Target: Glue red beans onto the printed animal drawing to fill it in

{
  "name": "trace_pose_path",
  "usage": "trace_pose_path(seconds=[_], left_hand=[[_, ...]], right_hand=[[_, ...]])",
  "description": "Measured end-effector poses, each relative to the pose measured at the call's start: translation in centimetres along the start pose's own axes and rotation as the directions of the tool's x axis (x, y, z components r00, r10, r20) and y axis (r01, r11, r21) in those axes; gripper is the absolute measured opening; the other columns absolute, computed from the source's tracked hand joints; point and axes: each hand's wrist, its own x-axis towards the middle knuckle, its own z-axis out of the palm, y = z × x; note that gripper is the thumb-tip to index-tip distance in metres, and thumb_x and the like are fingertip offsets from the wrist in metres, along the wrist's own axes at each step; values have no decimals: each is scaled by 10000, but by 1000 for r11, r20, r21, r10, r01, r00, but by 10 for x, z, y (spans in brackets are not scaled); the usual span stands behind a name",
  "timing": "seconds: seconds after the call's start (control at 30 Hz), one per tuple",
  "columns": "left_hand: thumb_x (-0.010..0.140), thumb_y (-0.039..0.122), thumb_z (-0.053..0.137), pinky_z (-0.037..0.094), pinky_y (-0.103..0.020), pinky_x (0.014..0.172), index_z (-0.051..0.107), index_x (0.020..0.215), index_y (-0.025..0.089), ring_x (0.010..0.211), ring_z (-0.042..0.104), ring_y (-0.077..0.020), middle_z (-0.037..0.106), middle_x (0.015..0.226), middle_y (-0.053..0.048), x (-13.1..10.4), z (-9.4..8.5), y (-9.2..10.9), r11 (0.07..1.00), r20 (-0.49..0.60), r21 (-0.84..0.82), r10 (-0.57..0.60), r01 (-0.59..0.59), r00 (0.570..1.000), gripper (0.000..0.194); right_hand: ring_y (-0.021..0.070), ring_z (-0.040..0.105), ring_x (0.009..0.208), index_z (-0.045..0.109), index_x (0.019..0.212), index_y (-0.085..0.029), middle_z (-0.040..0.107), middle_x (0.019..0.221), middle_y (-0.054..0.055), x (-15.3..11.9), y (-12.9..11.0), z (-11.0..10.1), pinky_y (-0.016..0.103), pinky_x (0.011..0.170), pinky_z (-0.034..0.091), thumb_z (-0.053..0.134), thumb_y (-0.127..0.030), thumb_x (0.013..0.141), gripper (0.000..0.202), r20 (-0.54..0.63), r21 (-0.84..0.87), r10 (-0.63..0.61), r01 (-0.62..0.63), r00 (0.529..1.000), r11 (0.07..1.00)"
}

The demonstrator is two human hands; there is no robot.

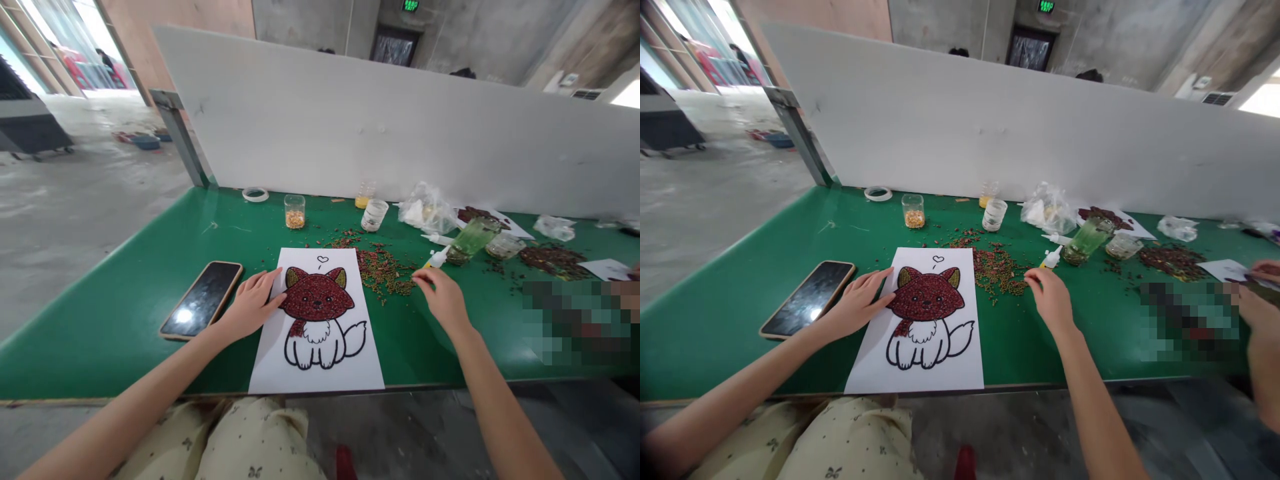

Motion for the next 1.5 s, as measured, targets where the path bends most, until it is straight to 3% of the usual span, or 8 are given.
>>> trace_pose_path(seconds=[0.13, 0.3, 0.5, 0.67, 0.83, 0.97, 1.27, 1.5], left_hand=[[900, 440, 328, 227, -462, 1062, 289, 1396, 188, 1322, 287, -282, 441, 1385, -93, 0, -2, 2, 1000, 3, 0, -4, 4, 1000, 557], [907, 418, 315, 239, -467, 1057, 294, 1395, 186, 1316, 295, -282, 444, 1381, -98, 0, -2, 2, 1000, 7, 10, -6, 6, 1000, 541], [906, 291, 272, 266, -470, 1041, 344, 1375, 225, 1299, 321, -270, 453, 1378, -72, 1, 1, -3, 999, -12, 23, 31, -31, 999, 479], [900, 233, 233, 269, -455, 1044, 332, 1385, 249, 1296, 330, -253, 421, 1411, -39, 1, 1, -7, 998, 2, 23, 59, -59, 998, 495], [891, 222, 234, 271, -459, 1046, 340, 1380, 233, 1301, 321, -256, 410, 1420, -39, 1, 2, -8, 998, 4, 29, 58, -58, 998, 500], [885, 210, 246, 274, -459, 1042, 341, 1380, 246, 1293, 330, -257, 422, 1411, -34, 0, 3, -8, 998, -8, 28, 62, -62, 998, 505], [896, 232, 239, 267, -447, 1044, 331, 1381, 255, 1290, 331, -253, 436, 1394, -38, 0, 4, -9, 998, -15, 34, 62, -62, 998, 494], [894, 230, 231, 263, -439, 1039, 296, 1394, 224, 1293, 324, -256, 439, 1382, -67, 1, 4, -9, 994, -14, 73, 76, -75, 997, 504]], right_hand=[[230, 602, 878, 635, 922, -237, 646, 996, 55, 18, -10, 8, 360, 738, 450, 449, -209, 833, 207, 224, -26, -29, 36, 974, 999], [230, 615, 846, 650, 884, -237, 673, 941, 46, 50, -34, 21, 348, 709, 457, 495, -239, 839, 161, 189, -24, -35, 40, 981, 999], [226, 603, 932, 677, 907, -228, 681, 999, 48, 65, -50, 55, 360, 832, 439, 485, -114, 819, 240, 283, -19, -207, 221, 937, 975], [221, 614, 857, 684, 813, -221, 698, 912, 45, 58, -30, 55, 360, 805, 448, 464, -83, 797, 259, 223, -33, -151, 163, 963, 986], [238, 586, 876, 659, 915, -190, 667, 938, 85, 57, -5, 42, 382, 801, 446, 459, -157, 820, 224, 64, -56, -44, 48, 997, 997], [263, 534, 878, 665, 854, -184, 619, 903, 109, 59, 2, 40, 412, 806, 416, 478, -248, 836, 198, -10, -105, -5, 4, 1000, 994], [252, 517, 839, 661, 796, -210, 619, 859, 86, 58, -1, 50, 380, 767, 402, 479, -210, 831, 185, 49, -159, 4, 4, 999, 987], [249, 512, 807, 620, 739, -192, 602, 798, 84, 62, -7, 54, 362, 723, 397, 530, -290, 814, 153, -1, -170, 72, -71, 997, 983]])
